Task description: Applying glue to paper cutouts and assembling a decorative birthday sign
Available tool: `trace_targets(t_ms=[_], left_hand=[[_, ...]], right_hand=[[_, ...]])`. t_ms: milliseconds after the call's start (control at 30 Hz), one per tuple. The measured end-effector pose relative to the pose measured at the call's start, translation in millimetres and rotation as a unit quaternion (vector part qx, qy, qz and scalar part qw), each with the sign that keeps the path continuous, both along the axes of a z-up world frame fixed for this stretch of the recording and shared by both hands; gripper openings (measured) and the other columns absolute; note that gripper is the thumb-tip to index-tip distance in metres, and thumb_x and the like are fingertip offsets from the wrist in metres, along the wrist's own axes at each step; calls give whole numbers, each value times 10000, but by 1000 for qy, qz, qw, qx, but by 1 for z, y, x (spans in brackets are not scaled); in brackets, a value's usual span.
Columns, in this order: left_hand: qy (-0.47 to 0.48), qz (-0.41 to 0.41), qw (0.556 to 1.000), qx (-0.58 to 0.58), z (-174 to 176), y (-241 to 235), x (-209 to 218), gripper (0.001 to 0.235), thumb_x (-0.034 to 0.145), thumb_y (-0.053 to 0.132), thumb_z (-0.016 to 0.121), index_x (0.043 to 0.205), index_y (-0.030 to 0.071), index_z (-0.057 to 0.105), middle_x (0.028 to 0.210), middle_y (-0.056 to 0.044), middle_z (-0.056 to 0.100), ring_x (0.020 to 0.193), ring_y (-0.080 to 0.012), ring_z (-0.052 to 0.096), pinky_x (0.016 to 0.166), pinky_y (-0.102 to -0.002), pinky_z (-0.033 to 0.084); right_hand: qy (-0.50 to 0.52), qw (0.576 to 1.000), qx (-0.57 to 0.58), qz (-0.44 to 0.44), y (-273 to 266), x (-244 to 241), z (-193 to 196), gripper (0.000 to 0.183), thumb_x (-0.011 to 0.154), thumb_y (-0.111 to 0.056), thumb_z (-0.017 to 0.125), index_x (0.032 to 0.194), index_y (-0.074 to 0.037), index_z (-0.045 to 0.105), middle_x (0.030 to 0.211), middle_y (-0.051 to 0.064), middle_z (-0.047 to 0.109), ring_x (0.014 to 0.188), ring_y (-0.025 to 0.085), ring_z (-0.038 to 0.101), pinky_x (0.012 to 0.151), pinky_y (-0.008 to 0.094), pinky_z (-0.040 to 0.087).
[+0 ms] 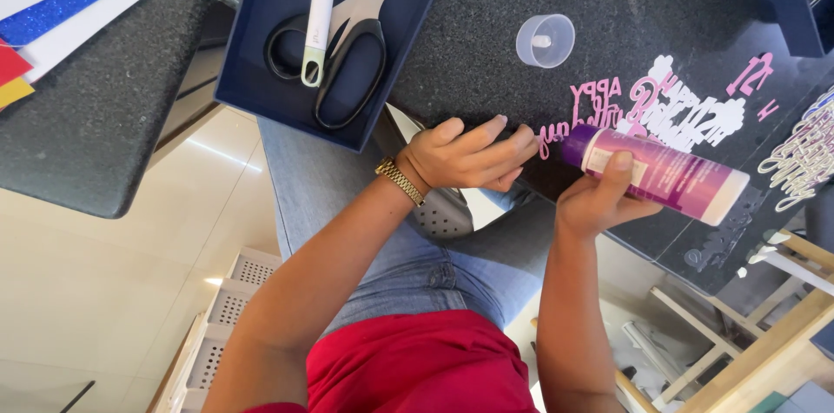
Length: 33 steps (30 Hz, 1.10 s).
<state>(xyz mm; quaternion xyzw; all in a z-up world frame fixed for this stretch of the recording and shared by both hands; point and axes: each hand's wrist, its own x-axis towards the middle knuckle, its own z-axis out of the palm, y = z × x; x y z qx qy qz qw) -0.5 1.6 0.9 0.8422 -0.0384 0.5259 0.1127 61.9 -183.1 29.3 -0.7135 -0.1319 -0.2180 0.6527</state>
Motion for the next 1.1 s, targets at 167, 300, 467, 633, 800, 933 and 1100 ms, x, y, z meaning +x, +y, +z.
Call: trace_targets(t_ms=[167,300,467,633,800,933,1100], left_hand=[[-5,-5,1000,-4,0,0,1,375,1024,356,366,1084,275,728,1101,120,691,981,-92,630,736,-279,329],[1,-10,1000,-5,-2,-2,-1,368,1029,359,374,1103,275,724,1127,111,695,993,-101,639,737,-284,340],[47,-29,998,-29,0,-3,-5,350,1030,341,392,1140,273,717,1156,92,690,1011,-129,651,741,-290,384],[94,-60,991,-72,18,-3,-10,288,1001,338,488,1119,258,739,1137,78,705,1002,-163,660,755,-324,413],[118,-86,985,-87,35,2,-17,238,948,321,580,1095,256,756,1120,94,723,1007,-167,659,799,-357,384],[164,-117,970,-139,40,4,-23,193,908,263,655,1050,233,783,1107,86,761,1037,-180,692,868,-399,403],[166,-110,957,-209,67,19,-9,267,874,115,749,1135,164,777,1184,-5,749,1071,-266,684,920,-427,460]], right_hand=[[0,999,-44,-7,-1,-3,0,446,1026,-8,713,1328,-67,390,1258,148,533,1230,260,540,1053,476,451],[-1,997,-76,8,-3,0,2,454,1010,-2,718,1337,-84,413,1242,143,543,1242,263,545,1040,454,473],[84,986,111,-96,-32,10,-10,427,1032,-183,759,1288,-154,419,1207,115,578,1104,292,655,899,445,602],[153,940,226,-206,-28,1,30,470,939,-299,779,1176,-148,402,1090,124,631,918,274,679,717,354,600],[164,938,224,-208,-76,-6,27,367,966,-342,742,1074,-132,462,947,74,629,762,211,661,473,228,395],[184,918,289,-200,-104,-18,20,280,952,-339,734,1021,-134,556,888,83,659,708,208,670,437,202,409],[213,896,331,-204,-132,-22,-1,263,955,-364,738,1038,-146,616,907,55,672,761,192,712,454,189,468]])
